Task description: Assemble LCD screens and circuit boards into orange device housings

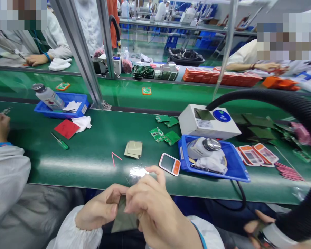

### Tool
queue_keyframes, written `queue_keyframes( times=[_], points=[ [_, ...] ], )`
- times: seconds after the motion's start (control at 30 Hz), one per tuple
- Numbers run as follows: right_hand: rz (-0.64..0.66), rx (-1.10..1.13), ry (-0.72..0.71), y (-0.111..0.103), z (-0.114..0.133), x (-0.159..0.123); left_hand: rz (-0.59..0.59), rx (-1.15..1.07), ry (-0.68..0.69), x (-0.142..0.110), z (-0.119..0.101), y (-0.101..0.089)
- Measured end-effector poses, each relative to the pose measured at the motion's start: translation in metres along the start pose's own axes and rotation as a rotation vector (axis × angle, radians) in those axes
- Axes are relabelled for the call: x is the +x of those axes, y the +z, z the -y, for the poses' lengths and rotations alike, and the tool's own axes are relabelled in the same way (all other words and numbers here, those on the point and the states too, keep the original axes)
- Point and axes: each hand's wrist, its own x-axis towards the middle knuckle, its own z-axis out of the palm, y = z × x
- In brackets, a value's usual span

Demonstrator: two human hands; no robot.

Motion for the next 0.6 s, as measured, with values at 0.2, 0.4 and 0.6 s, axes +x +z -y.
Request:
queue_keyframes(
  times=[0.2, 0.4, 0.6],
  points=[
    [-0.123, 0.005, -0.004, -0.002, 0.007, 0.000, 0.042, -0.122, -0.045, 0.002, -0.001, 0.003],
    [-0.234, 0.096, 0.029, 0.000, 0.015, -0.001, 0.067, -0.136, 0.036, 0.001, 0.001, 0.001],
    [-0.366, 0.208, 0.065, 0.000, 0.018, 0.007, 0.135, 0.042, 0.065, -0.009, -0.002, -0.003]
  ],
)
